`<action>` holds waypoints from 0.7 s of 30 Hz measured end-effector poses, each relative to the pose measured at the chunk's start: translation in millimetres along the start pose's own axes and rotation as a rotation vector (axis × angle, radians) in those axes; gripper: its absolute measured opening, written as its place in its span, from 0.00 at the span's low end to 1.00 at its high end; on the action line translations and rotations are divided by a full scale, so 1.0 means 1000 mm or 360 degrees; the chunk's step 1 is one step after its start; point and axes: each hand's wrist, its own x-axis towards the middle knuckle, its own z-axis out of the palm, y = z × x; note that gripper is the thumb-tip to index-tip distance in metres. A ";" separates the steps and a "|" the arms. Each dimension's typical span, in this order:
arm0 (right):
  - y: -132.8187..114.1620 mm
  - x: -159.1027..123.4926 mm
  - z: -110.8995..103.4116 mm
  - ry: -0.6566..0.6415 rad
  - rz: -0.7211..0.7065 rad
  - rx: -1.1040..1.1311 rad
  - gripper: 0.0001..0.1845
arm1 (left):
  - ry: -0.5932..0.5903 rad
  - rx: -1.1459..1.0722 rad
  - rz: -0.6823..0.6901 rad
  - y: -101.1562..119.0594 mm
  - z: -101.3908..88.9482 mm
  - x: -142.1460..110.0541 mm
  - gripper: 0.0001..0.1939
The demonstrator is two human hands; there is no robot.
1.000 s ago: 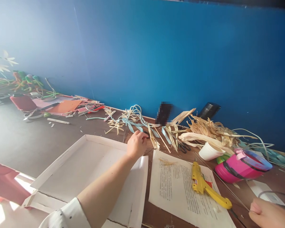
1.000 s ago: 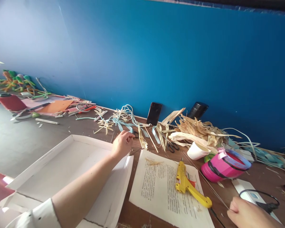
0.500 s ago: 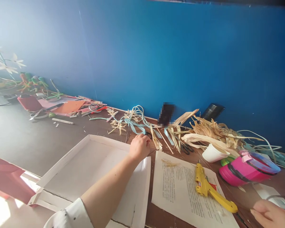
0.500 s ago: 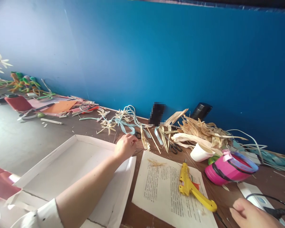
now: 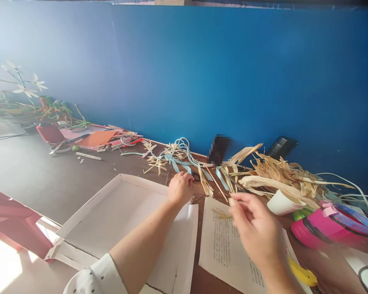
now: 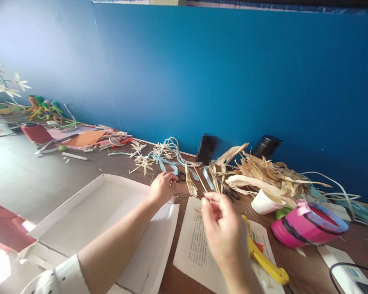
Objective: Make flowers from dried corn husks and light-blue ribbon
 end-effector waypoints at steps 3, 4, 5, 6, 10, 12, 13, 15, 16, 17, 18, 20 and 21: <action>-0.016 -0.005 0.052 -0.0121 0.0051 0.0348 0.12 | 0.0116 -0.0228 -0.0153 -0.002 0.000 0.004 0.10; -0.017 -0.008 0.065 -0.0145 0.0045 0.0382 0.12 | 0.0169 -0.0330 -0.0233 -0.003 -0.001 0.007 0.10; -0.015 -0.012 0.077 -0.0164 0.0036 0.0375 0.11 | 0.0222 -0.0429 -0.0316 -0.005 -0.001 0.009 0.11; -0.012 -0.016 0.087 -0.0158 0.0022 0.0341 0.10 | 0.0271 -0.0516 -0.0393 -0.006 -0.001 0.011 0.11; 0.005 -0.030 0.104 -0.0259 -0.0218 0.0133 0.07 | 0.0395 -0.0722 -0.0536 -0.011 0.000 0.017 0.11; 0.009 -0.035 0.106 -0.0389 -0.0391 0.0023 0.07 | 0.0415 -0.0785 -0.0531 -0.010 -0.001 0.016 0.11; 0.009 -0.036 0.106 -0.0465 -0.0436 -0.0050 0.08 | 0.0421 -0.0814 -0.0524 -0.009 -0.002 0.016 0.11; 0.006 -0.037 0.107 -0.0615 -0.0483 -0.0215 0.08 | 0.0424 -0.0878 -0.0516 -0.005 -0.007 0.016 0.11; 0.004 -0.038 0.107 -0.0677 -0.0495 -0.0290 0.08 | 0.0425 -0.0905 -0.0517 -0.003 -0.011 0.018 0.11; 0.003 -0.038 0.108 -0.0726 -0.0508 -0.0353 0.09 | 0.0425 -0.0924 -0.0518 -0.001 -0.017 0.021 0.11; 0.002 -0.037 0.108 -0.0758 -0.0519 -0.0400 0.09 | 0.0429 -0.0921 -0.0513 0.001 -0.024 0.026 0.11; 0.003 -0.037 0.110 -0.0791 -0.0527 -0.0458 0.09 | 0.0429 -0.0829 -0.0468 0.002 -0.041 0.039 0.11; 0.004 -0.038 0.111 -0.0797 -0.0525 -0.0473 0.09 | 0.0420 -0.0736 -0.0411 0.000 -0.051 0.048 0.11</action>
